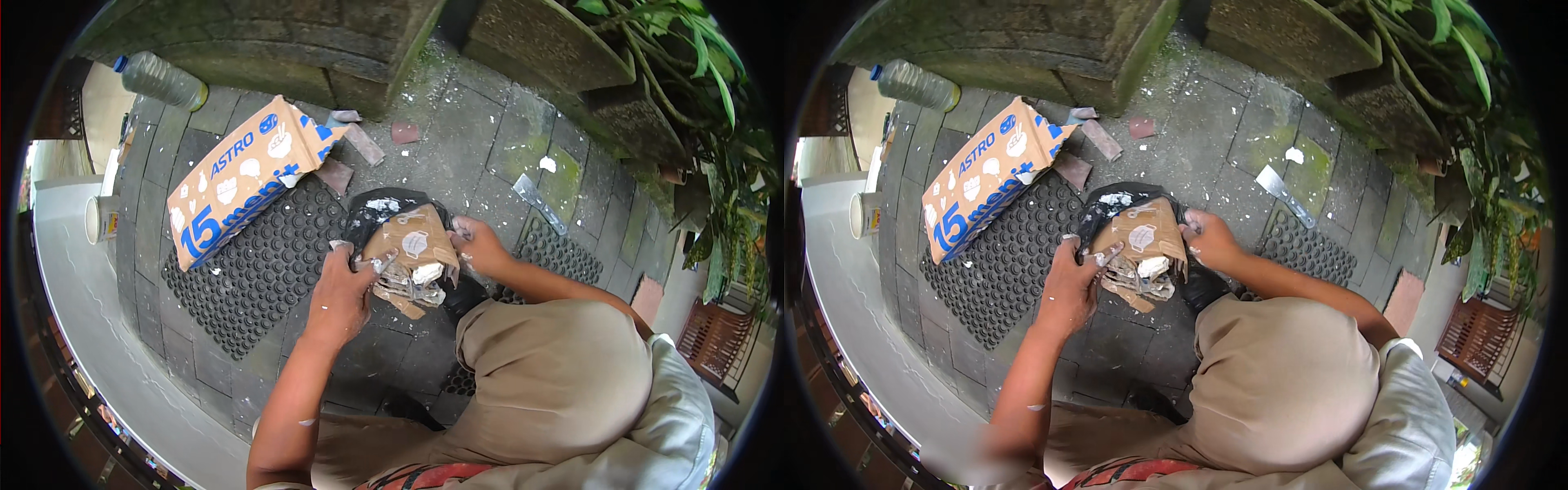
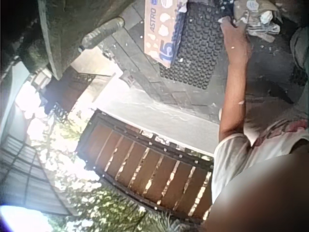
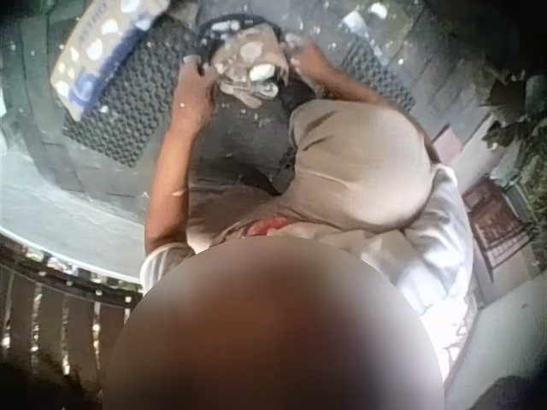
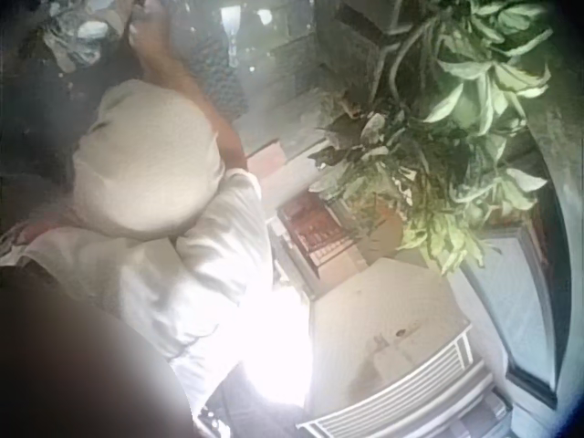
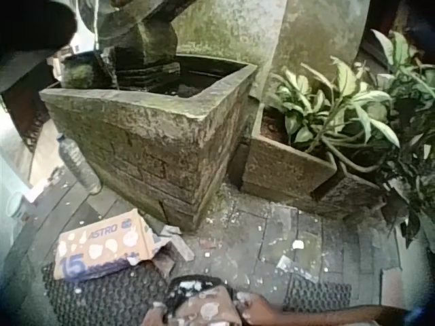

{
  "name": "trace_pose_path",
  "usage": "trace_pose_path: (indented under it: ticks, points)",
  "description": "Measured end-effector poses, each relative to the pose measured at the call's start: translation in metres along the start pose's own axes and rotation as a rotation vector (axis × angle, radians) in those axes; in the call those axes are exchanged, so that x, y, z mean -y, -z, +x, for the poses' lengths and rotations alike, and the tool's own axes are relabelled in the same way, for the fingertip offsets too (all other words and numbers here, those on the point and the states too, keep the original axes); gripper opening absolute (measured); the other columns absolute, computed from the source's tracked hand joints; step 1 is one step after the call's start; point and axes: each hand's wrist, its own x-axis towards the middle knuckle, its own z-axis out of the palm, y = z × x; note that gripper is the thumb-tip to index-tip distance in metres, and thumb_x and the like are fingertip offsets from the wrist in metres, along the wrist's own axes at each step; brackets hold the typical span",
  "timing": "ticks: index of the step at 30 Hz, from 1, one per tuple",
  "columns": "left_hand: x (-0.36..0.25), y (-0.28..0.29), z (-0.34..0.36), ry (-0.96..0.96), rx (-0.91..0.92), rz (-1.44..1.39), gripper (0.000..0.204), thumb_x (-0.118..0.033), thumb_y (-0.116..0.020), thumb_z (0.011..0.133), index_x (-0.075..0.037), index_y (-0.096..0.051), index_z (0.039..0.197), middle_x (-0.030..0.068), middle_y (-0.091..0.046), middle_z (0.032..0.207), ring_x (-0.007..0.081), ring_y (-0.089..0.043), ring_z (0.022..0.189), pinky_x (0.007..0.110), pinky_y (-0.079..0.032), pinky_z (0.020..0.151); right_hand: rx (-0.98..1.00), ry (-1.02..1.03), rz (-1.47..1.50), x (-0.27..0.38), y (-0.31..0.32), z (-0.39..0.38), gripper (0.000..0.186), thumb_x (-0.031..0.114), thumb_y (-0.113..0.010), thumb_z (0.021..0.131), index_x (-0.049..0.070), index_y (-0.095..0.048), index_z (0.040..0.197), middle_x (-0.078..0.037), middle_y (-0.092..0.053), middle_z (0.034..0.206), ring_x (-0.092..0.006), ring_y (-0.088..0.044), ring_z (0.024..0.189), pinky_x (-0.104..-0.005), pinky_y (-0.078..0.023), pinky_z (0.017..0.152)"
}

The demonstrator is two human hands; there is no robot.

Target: Repairing a wall by sanding and applying plaster.

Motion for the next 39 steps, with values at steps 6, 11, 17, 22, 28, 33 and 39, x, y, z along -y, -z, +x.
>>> trace_pose_path:
  ticks: [6,11,17,22,28,33,39]
  points:
    - [-0.018,-0.008,0.003,0.003,-0.115,0.069,0.028,-0.013,-0.069,0.084,-0.015,-0.067,0.112,0.0260,-0.051,0.120,0.0416,-0.054,0.106,0.046,-0.050,0.084,-0.011,0.355,0.712,0.015,-0.011,-0.036,0.024,0.025,-0.051,0.104,0.002,-0.053,0.111,0.001,-0.055,0.087,-0.0056,-0.051,0.078,-0.0287,-0.046,0.070]
    - [-0.034,-0.023,-0.008,0.031,-0.182,0.150,0.027,-0.013,-0.070,0.083,-0.011,-0.066,0.110,0.0255,-0.052,0.116,0.0412,-0.055,0.104,0.045,-0.049,0.082,0.054,0.100,0.655,0.040,0.011,-0.070,0.027,0.027,-0.049,0.104,0.001,-0.053,0.111,-0.002,-0.055,0.087,-0.0053,-0.049,0.081,-0.0282,-0.046,0.074]
    - [-0.060,-0.037,-0.004,0.202,-0.296,0.153,0.022,-0.008,-0.067,0.083,-0.004,-0.063,0.104,0.0226,-0.054,0.106,0.0412,-0.054,0.094,0.045,-0.047,0.078,0.003,0.408,0.454,0.005,0.003,-0.056,0.057,0.026,-0.071,0.092,0.001,-0.036,0.129,-0.016,-0.054,0.112,-0.0193,-0.056,0.100,-0.0353,-0.048,0.086]
    - [-0.051,-0.067,0.003,0.096,-0.513,0.282,0.033,0.001,-0.062,0.077,-0.005,-0.064,0.109,0.0307,-0.050,0.111,0.0446,-0.048,0.099,0.049,-0.040,0.087,0.174,0.247,0.739,0.020,-0.001,-0.061,0.054,0.027,-0.071,0.092,0.008,-0.032,0.123,-0.010,-0.052,0.100,-0.0149,-0.055,0.084,-0.0300,-0.047,0.059]
    - [-0.047,-0.061,0.026,0.115,-0.522,0.347,0.041,0.003,-0.059,0.071,-0.007,-0.066,0.110,0.0360,-0.046,0.119,0.0479,-0.044,0.105,0.051,-0.037,0.092,-0.014,0.311,1.102,0.032,0.042,-0.071,0.038,0.010,-0.067,0.092,0.009,-0.044,0.123,-0.009,-0.059,0.098,-0.0167,-0.060,0.080,-0.0311,-0.050,0.058]
    - [-0.059,-0.051,0.034,0.112,-0.483,0.328,0.038,0.005,-0.059,0.073,-0.005,-0.066,0.109,0.0363,-0.047,0.116,0.0480,-0.045,0.104,0.051,-0.037,0.091,-0.601,0.123,-0.088,-0.045,0.167,0.016,0.034,0.008,-0.063,0.086,0.008,-0.057,0.120,-0.016,-0.061,0.120,-0.0279,-0.066,0.094,-0.0393,-0.055,0.081]
    - [-0.052,-0.056,0.028,0.115,-0.527,0.293,0.043,0.005,-0.058,0.077,-0.009,-0.065,0.118,0.0367,-0.047,0.115,0.0477,-0.045,0.104,0.050,-0.037,0.091,-0.886,0.137,-0.633,-0.117,0.210,0.073,0.037,0.013,-0.065,0.085,0.008,-0.061,0.121,-0.019,-0.055,0.133,-0.0373,-0.048,0.126,-0.0436,-0.041,0.105]
